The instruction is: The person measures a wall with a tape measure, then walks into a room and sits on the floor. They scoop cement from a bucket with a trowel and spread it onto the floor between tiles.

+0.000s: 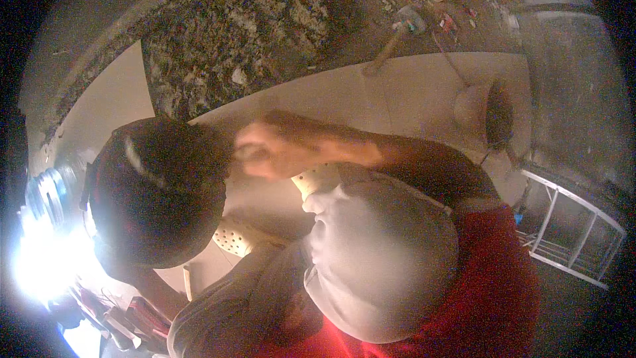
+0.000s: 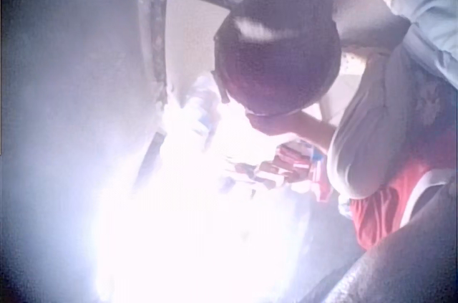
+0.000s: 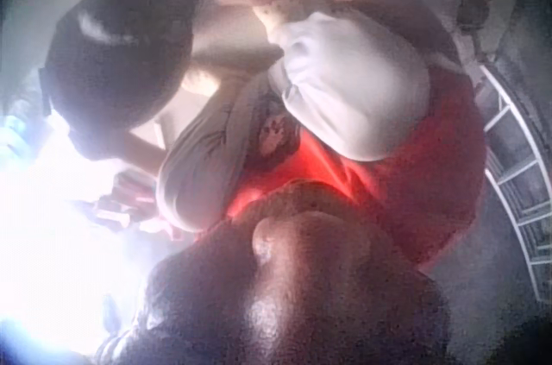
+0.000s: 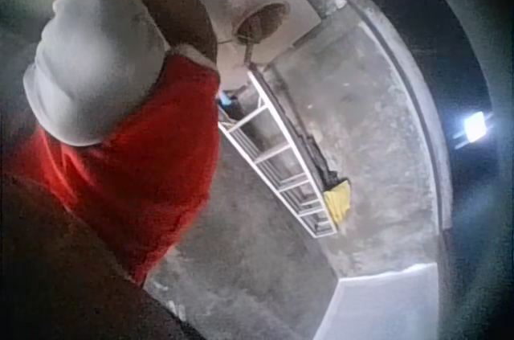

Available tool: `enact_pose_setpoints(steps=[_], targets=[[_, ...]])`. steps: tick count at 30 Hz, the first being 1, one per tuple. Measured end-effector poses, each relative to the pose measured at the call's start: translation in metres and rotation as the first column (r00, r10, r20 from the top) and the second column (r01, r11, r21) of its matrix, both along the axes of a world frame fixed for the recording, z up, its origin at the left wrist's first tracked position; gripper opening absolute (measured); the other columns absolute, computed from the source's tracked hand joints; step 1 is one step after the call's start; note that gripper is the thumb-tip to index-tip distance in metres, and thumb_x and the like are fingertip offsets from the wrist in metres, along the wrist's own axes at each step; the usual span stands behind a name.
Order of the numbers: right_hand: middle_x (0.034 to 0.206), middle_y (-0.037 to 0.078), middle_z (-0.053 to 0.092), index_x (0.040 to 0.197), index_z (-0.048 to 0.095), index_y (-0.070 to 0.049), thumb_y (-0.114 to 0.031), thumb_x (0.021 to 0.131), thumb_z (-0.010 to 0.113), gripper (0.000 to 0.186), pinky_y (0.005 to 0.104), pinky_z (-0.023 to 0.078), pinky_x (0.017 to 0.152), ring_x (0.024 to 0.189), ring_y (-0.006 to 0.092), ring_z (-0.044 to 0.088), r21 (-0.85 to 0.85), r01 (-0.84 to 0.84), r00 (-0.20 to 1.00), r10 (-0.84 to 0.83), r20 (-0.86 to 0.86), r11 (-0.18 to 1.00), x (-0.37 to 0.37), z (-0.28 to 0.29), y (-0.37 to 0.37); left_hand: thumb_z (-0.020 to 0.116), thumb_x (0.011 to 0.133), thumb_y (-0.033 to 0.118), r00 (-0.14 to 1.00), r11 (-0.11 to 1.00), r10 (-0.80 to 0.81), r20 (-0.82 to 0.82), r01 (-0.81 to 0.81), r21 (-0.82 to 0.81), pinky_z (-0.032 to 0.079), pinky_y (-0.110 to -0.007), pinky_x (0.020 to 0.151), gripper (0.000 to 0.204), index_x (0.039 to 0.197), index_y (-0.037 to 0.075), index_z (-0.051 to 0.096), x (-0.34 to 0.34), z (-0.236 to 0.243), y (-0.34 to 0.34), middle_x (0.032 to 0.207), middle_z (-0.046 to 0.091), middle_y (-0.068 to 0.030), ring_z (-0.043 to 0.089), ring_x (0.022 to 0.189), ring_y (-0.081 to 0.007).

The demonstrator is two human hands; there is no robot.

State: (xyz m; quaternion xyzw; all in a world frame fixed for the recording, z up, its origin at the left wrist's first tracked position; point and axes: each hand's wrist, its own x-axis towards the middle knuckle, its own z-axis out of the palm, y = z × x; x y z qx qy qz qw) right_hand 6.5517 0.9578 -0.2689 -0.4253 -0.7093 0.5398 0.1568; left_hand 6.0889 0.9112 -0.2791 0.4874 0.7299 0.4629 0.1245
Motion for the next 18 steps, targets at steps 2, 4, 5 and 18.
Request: enact_pose_setpoints(steps=[2,4,5,18], targets=[[0.073,0.011,0.062,0.105,0.064,0.001,-0.02,0.084,0.062,0.03,0.0336,0.049,0.06,0.066,0.015,0.061,-0.107,0.141,0.99,-0.139,0.025,0.984,0.035,0.001,-0.006,0.046,0.1,0.011,0.941,0.993,0.103,0.322,-0.115,0.019,0.053,-0.039,0.094,0.032,0.125,-0.005,0.057,-0.008,0.0,0.0,0.119,0.064,-0.0183,0.064,0.107,-0.0271],[0.079,0.006,0.063,0.109,0.063,-0.001,-0.02,0.085,0.06,0.031,0.0286,0.048,0.059,0.067,0.0105,0.058,-0.14,0.35,0.937,-0.348,0.038,0.926,0.067,0.0,-0.011,0.045,0.1,0.012,0.996,1.0,0.029,0.084,-0.029,-0.004,0.053,-0.04,0.095,0.032,0.125,-0.005,0.057,-0.013,0.001,-0.001,0.119,0.064,-0.0188,0.064,0.107,-0.0269],[0.084,0.004,0.064,0.11,0.063,-0.002,-0.02,0.085,0.059,0.031,0.0269,0.048,0.059,0.066,0.0095,0.056,-0.157,0.45,0.893,-0.448,0.05,0.879,0.083,-0.001,-0.013,0.045,0.1,0.013,0.999,1.0,-0.015,-0.035,0.014,-0.024,0.052,-0.04,0.095,0.033,0.124,-0.005,0.057,-0.015,0.001,0.0,0.119,0.064,-0.0191,0.064,0.107,-0.0269],[0.104,0.023,0.058,0.121,0.047,-0.001,-0.017,0.081,0.067,0.047,0.047,0.048,0.085,0.095,0.0417,0.061,0.803,0.477,0.168,-0.934,0.316,0.357,0.16,-0.152,0.046,0.052,0.097,0.016,1.0,0.999,0.001,0.012,0.0,-0.053,0.05,-0.04,0.097,0.034,0.123,-0.004,0.058,0.012,0.015,0.021,0.12,0.065,-0.016,0.064,0.107,-0.0266]])
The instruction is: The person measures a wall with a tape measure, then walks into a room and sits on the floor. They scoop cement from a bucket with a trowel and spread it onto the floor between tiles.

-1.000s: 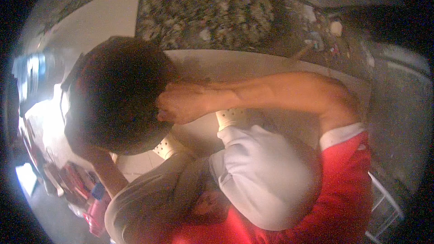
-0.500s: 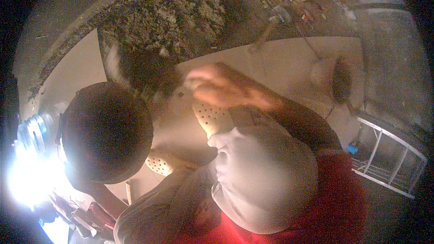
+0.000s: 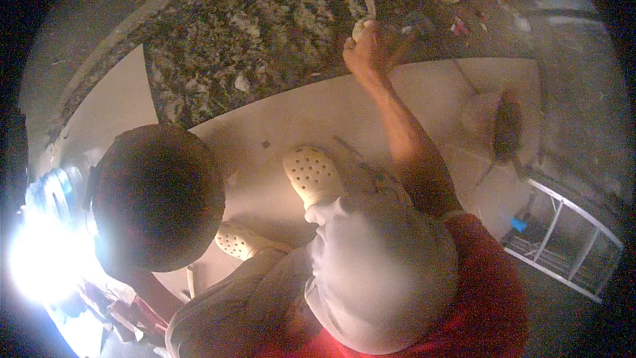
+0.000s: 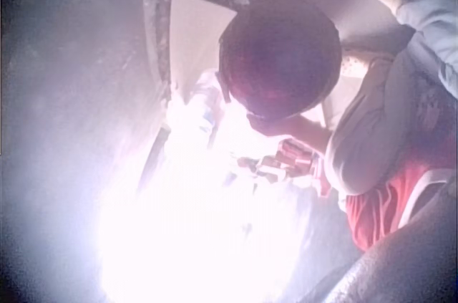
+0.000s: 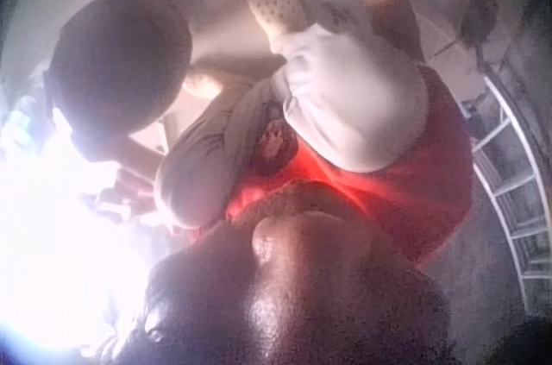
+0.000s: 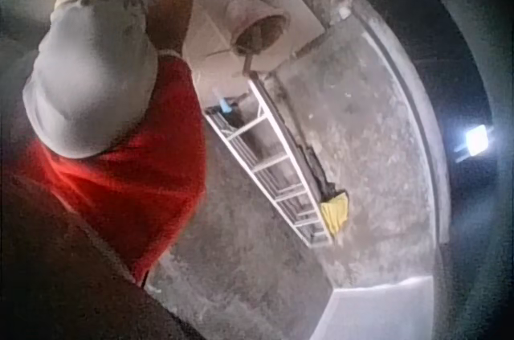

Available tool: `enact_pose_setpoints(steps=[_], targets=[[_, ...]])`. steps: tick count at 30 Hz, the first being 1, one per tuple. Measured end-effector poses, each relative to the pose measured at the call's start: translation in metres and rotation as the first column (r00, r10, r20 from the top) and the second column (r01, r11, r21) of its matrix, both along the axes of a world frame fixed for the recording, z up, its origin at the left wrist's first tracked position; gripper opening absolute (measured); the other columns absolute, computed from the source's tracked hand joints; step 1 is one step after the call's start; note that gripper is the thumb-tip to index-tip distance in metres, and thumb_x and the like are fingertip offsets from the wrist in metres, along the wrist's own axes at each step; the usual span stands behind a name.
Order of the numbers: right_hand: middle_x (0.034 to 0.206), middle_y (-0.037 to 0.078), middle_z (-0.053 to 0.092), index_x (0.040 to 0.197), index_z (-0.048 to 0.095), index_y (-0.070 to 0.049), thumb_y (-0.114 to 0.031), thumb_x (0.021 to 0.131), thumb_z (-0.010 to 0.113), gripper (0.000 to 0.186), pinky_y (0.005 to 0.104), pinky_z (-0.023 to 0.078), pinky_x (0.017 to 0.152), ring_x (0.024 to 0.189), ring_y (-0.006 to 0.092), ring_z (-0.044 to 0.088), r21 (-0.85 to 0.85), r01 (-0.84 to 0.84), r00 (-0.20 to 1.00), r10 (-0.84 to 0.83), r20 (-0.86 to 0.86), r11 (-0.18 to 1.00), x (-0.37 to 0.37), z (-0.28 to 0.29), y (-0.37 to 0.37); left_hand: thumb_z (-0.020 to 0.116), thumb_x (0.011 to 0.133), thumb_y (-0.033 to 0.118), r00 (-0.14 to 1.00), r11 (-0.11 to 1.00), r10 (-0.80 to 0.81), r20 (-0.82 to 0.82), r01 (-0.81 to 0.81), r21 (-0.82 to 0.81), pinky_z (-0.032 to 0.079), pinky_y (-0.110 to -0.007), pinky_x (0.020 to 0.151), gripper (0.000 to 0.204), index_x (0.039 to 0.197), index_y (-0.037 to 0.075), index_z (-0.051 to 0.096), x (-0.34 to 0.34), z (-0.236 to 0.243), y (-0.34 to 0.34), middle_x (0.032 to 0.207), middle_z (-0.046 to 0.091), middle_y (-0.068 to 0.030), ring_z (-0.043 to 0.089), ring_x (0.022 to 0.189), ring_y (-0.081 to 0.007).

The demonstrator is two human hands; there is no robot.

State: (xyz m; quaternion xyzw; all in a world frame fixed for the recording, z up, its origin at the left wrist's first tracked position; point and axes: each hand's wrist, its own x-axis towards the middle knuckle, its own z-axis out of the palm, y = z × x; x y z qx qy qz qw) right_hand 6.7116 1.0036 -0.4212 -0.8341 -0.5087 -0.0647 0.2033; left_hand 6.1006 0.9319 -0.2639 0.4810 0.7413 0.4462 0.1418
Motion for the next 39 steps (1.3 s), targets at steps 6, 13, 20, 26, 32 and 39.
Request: enact_pose_setpoints(steps=[6,13,20,26,32,39], targets=[[0.122,0.025,0.06,0.127,0.05,0.001,-0.028,0.081,0.068,0.057,0.0502,0.048,0.091,0.108,0.0436,0.06,-0.062,0.283,0.95,-0.289,-0.116,0.957,0.043,0.018,-0.01,0.051,0.098,0.015,0.993,0.999,0.013,0.115,-0.017,0.036,0.049,-0.04,0.098,0.033,0.124,-0.004,0.057,-0.011,-0.006,-0.007,0.121,0.064,-0.0161,0.064,0.107,-0.026],[0.121,0.023,0.064,0.118,0.062,0.0,-0.044,0.075,0.079,0.064,0.0454,0.05,0.093,0.11,0.0385,0.063,-0.435,0.439,0.823,-0.545,-0.156,0.787,0.107,-0.019,-0.017,0.048,0.099,0.013,0.896,0.999,0.016,0.443,-0.032,0.028,0.049,-0.04,0.098,0.031,0.124,-0.004,0.058,-0.023,0.0,-0.004,0.119,0.064,-0.0171,0.064,0.106,-0.0263],[0.113,0.021,0.069,0.114,0.066,-0.001,-0.034,0.073,0.078,0.054,0.044,0.051,0.091,0.107,0.0376,0.066,-0.439,0.424,0.817,-0.544,-0.192,0.792,0.156,-0.013,-0.05,0.045,0.1,0.012,0.804,0.999,0.001,0.595,-0.026,0.033,0.05,-0.04,0.095,0.031,0.12,-0.004,0.06,-0.041,-0.003,-0.004,0.116,0.066,-0.0189,0.065,0.104,-0.0276],[0.121,0.02,0.066,0.121,0.064,-0.004,-0.029,0.078,0.073,0.05,0.045,0.049,0.094,0.112,0.0386,0.063,-0.501,0.507,0.83,-0.555,0.063,0.701,0.242,-0.021,-0.064,0.044,0.1,0.014,0.884,0.989,-0.135,0.448,0.092,0.116,0.05,-0.039,0.096,0.031,0.119,-0.005,0.061,-0.038,0.003,-0.007,0.116,0.066,-0.019,0.065,0.103,-0.0272],[0.11,0.016,0.066,0.118,0.063,-0.003,-0.035,0.088,0.068,0.044,0.0415,0.049,0.085,0.098,0.0317,0.063,-0.202,0.051,0.993,-0.028,0.116,0.978,0.242,-0.019,-0.074,0.045,0.099,0.015,0.77,0.99,-0.128,0.625,0.068,0.12,0.048,-0.037,0.097,0.034,0.122,-0.006,0.058,0.0,0.004,-0.002,0.117,0.065,-0.018,0.064,0.105,-0.026],[0.103,0.006,0.063,0.118,0.06,-0.003,-0.034,0.095,0.061,0.039,0.0266,0.046,0.065,0.078,0.0115,0.056,-0.225,-0.759,0.562,0.441,-0.7,0.611,0.026,0.063,-0.031,0.046,0.097,0.016,0.482,0.969,-0.243,0.842,0.159,0.189,0.046,-0.034,0.099,0.038,0.126,-0.007,0.055,0.065,0.035,0.006,0.118,0.065,-0.0169,0.062,0.107,-0.0246]])
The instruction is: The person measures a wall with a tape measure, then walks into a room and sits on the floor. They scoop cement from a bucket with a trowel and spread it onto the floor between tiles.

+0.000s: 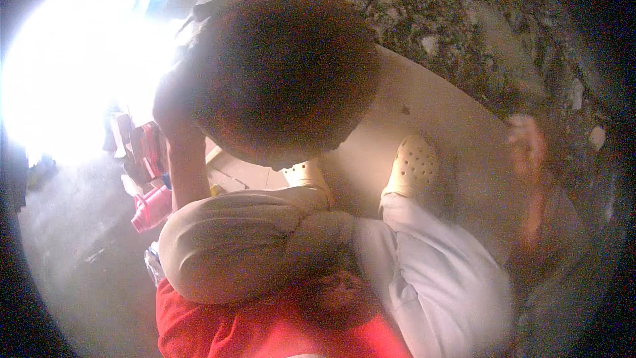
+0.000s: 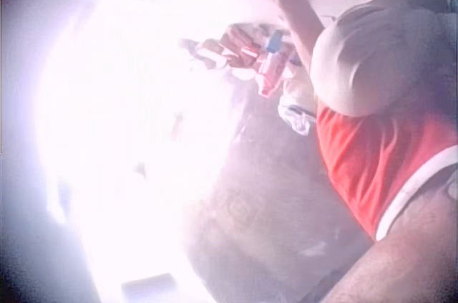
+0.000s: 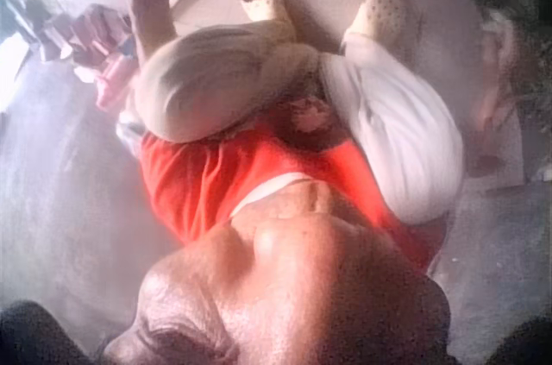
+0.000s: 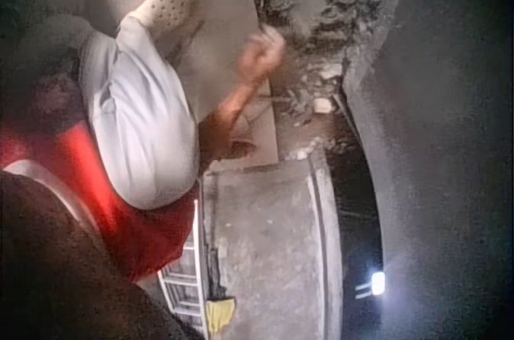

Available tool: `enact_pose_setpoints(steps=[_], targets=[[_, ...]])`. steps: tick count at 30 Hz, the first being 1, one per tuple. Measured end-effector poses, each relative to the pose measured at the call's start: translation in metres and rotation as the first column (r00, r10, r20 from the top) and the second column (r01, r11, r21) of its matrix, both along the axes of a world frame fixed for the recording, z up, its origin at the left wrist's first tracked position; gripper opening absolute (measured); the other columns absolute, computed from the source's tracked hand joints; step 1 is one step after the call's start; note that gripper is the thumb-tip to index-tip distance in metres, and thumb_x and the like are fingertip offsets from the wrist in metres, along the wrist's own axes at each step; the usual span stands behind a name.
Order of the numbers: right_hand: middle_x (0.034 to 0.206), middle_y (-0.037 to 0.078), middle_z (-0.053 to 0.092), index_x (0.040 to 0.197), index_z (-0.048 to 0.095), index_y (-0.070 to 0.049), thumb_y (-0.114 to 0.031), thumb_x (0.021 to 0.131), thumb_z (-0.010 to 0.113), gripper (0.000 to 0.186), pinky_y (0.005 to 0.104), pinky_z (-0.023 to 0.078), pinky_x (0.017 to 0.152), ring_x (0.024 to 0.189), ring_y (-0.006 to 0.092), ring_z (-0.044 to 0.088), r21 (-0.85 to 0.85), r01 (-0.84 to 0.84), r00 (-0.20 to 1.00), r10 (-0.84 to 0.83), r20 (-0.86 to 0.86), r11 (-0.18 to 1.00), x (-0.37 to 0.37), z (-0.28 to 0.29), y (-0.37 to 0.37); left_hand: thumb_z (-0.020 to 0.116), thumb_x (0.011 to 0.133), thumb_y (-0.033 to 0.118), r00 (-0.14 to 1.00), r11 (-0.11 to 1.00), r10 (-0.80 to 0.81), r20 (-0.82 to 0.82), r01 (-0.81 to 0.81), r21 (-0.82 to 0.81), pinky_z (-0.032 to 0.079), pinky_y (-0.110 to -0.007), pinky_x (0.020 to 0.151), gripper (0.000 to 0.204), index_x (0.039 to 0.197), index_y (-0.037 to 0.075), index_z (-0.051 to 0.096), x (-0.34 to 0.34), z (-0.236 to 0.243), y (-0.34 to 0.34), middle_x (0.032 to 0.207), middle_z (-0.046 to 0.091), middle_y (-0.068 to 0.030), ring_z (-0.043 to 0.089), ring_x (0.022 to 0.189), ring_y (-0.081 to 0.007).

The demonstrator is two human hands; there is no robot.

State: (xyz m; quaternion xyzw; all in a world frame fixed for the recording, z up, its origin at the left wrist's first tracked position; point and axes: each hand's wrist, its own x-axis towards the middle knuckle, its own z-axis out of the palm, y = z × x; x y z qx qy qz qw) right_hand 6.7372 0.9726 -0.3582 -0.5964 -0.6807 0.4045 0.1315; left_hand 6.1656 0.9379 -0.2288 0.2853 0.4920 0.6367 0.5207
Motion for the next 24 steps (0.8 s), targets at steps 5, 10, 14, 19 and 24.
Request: enact_pose_setpoints(steps=[5,10,14,19,24], targets=[[0.112,0.023,0.064,0.126,0.056,0.005,-0.028,0.089,0.065,0.051,0.0397,0.046,0.098,0.111,0.0313,0.061,0.094,-0.556,0.828,0.56,-0.016,0.826,-0.188,0.049,0.021,0.047,0.096,0.017,0.992,0.994,-0.112,0.063,0.113,-0.005,0.045,-0.032,0.1,0.042,0.129,-0.008,0.052,0.023,0.006,0.013,0.118,0.064,-0.0161,0.061,0.109,-0.0236],[0.111,0.024,0.064,0.118,0.06,0.007,-0.03,0.087,0.068,0.049,0.0446,0.051,0.086,0.102,0.0362,0.065,-0.235,-0.669,0.737,0.671,-0.083,0.705,-0.308,0.061,0.08,0.049,0.096,0.022,0.987,0.994,-0.09,-0.131,0.08,-0.079,0.046,-0.032,0.097,0.043,0.128,-0.008,0.053,0.012,-0.009,0.018,0.114,0.064,-0.0133,0.062,0.104,-0.0211],[0.104,0.023,0.065,0.103,0.063,0.005,-0.013,0.079,0.064,0.03,0.0481,0.055,0.072,0.086,0.0388,0.067,0.345,-0.861,0.455,0.869,0.192,0.374,-0.347,0.047,0.028,0.049,0.097,0.022,0.995,0.987,-0.097,-0.009,0.095,-0.129,0.048,-0.031,0.09,0.037,0.12,-0.005,0.057,-0.011,-0.013,0.024,0.106,0.066,-0.0107,0.063,0.096,-0.0177],[0.105,0.023,0.065,0.104,0.06,0.006,-0.007,0.08,0.06,0.027,0.0503,0.055,0.07,0.084,0.0432,0.066,0.379,-0.903,0.355,0.852,0.385,0.204,-0.302,0.06,0.013,0.05,0.096,0.022,0.991,0.989,-0.113,0.074,0.119,-0.084,0.048,-0.031,0.091,0.037,0.12,-0.005,0.058,-0.016,-0.012,0.021,0.107,0.067,-0.0112,0.063,0.099,-0.0186],[0.098,0.03,0.064,0.115,0.055,0.006,-0.01,0.09,0.055,0.03,0.0554,0.053,0.071,0.085,0.0488,0.064,0.214,-0.712,0.699,0.702,0.135,0.668,-0.314,0.071,0.049,0.05,0.095,0.02,0.979,0.999,-0.049,-0.2,0.044,-0.026,0.045,-0.029,0.095,0.041,0.125,-0.006,0.057,0.01,-0.007,0.007,0.11,0.066,-0.0117,0.061,0.102,-0.0186]])
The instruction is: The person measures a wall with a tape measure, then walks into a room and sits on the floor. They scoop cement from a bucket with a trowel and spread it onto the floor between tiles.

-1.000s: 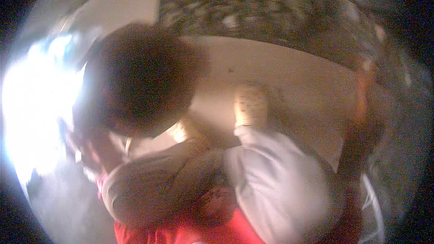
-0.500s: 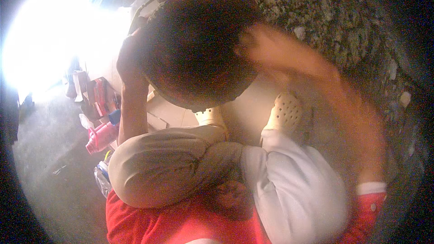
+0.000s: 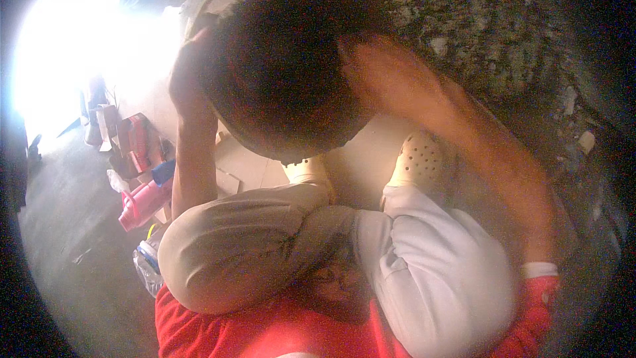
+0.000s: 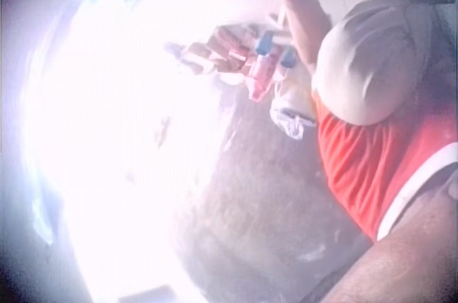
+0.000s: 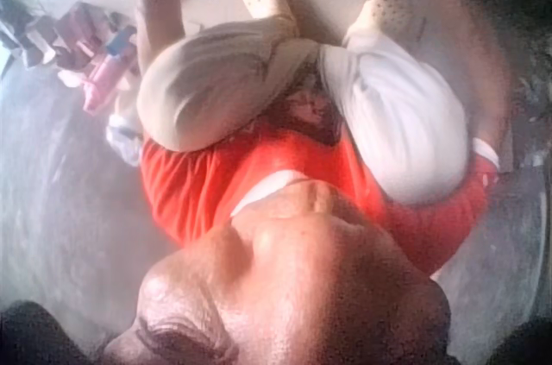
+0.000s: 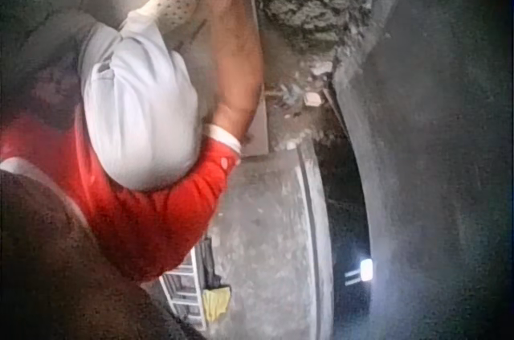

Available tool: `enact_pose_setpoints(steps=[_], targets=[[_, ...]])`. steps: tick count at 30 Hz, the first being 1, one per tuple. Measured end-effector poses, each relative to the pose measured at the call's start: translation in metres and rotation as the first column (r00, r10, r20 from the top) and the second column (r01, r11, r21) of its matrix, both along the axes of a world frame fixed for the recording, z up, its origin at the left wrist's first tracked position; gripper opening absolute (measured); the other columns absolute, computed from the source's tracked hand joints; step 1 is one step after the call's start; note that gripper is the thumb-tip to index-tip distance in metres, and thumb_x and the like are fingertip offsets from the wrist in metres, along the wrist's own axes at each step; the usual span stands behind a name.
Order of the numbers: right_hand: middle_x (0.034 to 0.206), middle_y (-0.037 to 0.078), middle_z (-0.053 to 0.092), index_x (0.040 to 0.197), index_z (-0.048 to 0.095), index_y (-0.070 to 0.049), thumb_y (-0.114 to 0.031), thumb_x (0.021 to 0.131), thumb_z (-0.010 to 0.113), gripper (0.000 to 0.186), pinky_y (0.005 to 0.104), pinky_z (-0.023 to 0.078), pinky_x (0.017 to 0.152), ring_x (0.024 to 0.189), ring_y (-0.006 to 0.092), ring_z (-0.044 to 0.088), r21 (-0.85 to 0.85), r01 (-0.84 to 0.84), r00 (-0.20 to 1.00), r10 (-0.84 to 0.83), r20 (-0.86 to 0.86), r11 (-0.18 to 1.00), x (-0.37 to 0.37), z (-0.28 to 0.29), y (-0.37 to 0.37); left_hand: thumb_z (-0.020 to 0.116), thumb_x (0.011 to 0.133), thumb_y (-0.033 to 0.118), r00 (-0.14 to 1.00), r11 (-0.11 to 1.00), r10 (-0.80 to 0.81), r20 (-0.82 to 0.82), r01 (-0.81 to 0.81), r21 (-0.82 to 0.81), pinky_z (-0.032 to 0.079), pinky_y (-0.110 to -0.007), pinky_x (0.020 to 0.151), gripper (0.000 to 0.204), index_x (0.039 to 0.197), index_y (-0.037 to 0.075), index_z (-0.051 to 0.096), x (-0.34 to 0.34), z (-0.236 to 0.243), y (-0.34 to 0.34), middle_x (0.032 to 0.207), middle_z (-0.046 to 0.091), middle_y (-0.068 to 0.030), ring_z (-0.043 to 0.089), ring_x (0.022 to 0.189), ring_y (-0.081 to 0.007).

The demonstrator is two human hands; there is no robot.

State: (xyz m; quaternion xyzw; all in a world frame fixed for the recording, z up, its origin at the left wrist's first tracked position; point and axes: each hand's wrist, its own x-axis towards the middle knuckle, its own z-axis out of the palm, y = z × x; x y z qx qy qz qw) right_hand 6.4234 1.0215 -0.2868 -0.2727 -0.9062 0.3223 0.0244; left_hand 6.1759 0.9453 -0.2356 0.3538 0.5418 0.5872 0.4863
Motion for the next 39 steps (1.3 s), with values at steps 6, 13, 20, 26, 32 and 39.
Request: enact_pose_setpoints(steps=[6,13,20,26,32,39], targets=[[0.092,0.034,0.061,0.113,0.052,0.005,-0.01,0.089,0.055,0.028,0.0548,0.051,0.072,0.085,0.048,0.063,-0.212,-0.013,0.985,0.049,0.163,0.977,0.002,0.015,-0.032,0.05,0.095,0.022,0.997,0.997,-0.022,-0.081,0.016,-0.076,0.044,-0.027,0.095,0.041,0.123,-0.006,0.06,0.007,0.009,0.005,0.109,0.066,-0.0105,0.06,0.101,-0.0173],[0.093,0.032,0.061,0.11,0.053,0.005,-0.011,0.089,0.056,0.027,0.0552,0.051,0.075,0.088,0.0481,0.062,-0.25,0.007,0.997,-0.026,-0.075,0.968,-0.005,0.018,-0.012,0.049,0.096,0.022,0.971,0.998,0.028,-0.239,-0.04,-0.043,0.043,-0.027,0.094,0.041,0.122,-0.007,0.06,0.018,0.0,-0.006,0.11,0.066,-0.0112,0.06,0.102,-0.0174],[0.092,0.029,0.063,0.104,0.057,0.005,-0.011,0.088,0.057,0.023,0.0541,0.051,0.076,0.091,0.0474,0.062,-0.181,-0.027,0.996,0.042,0.078,0.983,0.063,-0.009,-0.019,0.043,0.097,0.015,0.999,0.996,-0.014,0.035,0.017,-0.089,0.045,-0.035,0.098,0.043,0.131,-0.01,0.049,0.029,-0.002,-0.007,0.122,0.06,-0.0169,0.058,0.11,-0.0246],[0.092,0.026,0.066,0.102,0.063,0.002,-0.014,0.091,0.055,0.021,0.052,0.052,0.084,0.096,0.0428,0.065,-0.231,-0.084,0.947,0.15,0.284,0.969,0.035,-0.035,0.004,0.047,0.091,0.026,0.977,0.991,-0.118,-0.177,0.127,0.036,0.027,-0.039,0.114,0.051,0.125,-0.01,0.058,0.042,-0.006,-0.016,0.124,0.063,-0.0185,0.056,0.12,-0.0259],[0.108,0.025,0.066,0.119,0.06,-0.002,-0.019,0.097,0.05,0.03,0.0493,0.05,0.093,0.106,0.0435,0.062,-0.448,-0.019,0.994,0.067,0.092,0.894,0.033,-0.04,-0.02,0.049,0.09,0.026,0.984,0.98,-0.128,-0.126,0.145,0.138,0.03,-0.036,0.113,0.051,0.124,-0.011,0.059,0.024,-0.016,-0.012,0.125,0.064,-0.018,0.058,0.117,-0.0254],[0.102,0.027,0.065,0.114,0.06,0.0,-0.022,0.096,0.05,0.03,0.0502,0.05,0.088,0.099,0.0451,0.062,-0.41,-0.156,0.986,0.168,-0.007,0.899,0.024,-0.047,-0.02,0.049,0.092,0.025,0.996,0.994,0.091,0.008,-0.09,-0.064,0.038,-0.031,0.103,0.05,0.128,-0.009,0.057,0.022,-0.014,-0.019,0.121,0.064,-0.0163,0.058,0.114,-0.0226]])
